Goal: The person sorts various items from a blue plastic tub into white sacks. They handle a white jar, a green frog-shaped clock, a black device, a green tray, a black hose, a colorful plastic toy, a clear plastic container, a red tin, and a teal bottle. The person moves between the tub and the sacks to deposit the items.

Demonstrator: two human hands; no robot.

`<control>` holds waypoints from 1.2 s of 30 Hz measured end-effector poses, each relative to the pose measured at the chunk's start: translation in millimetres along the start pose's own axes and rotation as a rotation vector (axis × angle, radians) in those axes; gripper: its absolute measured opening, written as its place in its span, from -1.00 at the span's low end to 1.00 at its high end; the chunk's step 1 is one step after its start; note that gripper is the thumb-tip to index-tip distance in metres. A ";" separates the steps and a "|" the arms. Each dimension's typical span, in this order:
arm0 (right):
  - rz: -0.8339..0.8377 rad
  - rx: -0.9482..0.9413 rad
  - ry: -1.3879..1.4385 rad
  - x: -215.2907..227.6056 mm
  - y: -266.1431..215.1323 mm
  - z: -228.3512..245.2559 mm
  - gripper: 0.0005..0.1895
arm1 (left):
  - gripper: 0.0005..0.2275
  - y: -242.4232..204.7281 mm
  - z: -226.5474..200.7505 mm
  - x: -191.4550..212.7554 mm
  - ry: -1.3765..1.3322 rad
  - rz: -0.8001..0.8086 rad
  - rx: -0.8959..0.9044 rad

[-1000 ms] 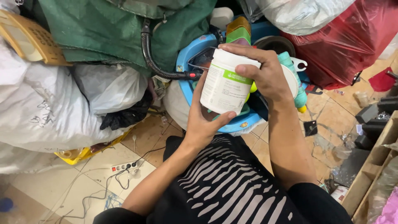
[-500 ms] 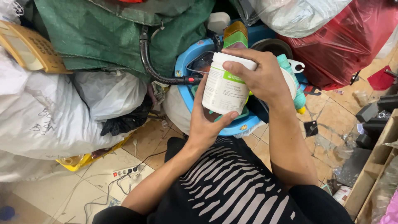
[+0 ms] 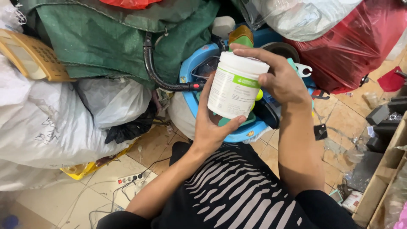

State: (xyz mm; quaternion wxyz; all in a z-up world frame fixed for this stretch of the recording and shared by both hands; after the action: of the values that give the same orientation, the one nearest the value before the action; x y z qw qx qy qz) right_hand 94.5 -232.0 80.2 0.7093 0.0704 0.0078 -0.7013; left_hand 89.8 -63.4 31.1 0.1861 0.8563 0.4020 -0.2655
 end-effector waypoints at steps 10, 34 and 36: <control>-0.136 -0.081 0.114 3.9 2.7 -29.0 -0.17 | -0.02 0.8 -27.3 8.8 0.822 -0.154 -0.227; -0.210 0.017 0.223 1.3 6.8 -24.1 -0.17 | -0.02 11.0 -20.1 4.2 0.574 -0.020 -0.163; -0.239 -0.010 0.235 0.4 8.4 -25.0 -0.19 | -0.02 11.2 -23.0 3.5 0.677 -0.029 -0.193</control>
State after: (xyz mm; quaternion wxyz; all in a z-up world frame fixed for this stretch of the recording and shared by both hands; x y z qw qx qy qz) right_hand 105.1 -229.6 56.1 0.6155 0.1469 0.1024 -0.7675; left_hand 107.5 -55.9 48.3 0.1188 0.8684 0.4762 0.0700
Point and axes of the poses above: each hand's wrist, its own y-axis towards the middle knuckle, its own x-axis out of the back of the hand, z = x × y, the point moved 8 cm from there along y, towards the middle knuckle, and after that the axes turned 2 degrees about y, right-handed, at the moved point
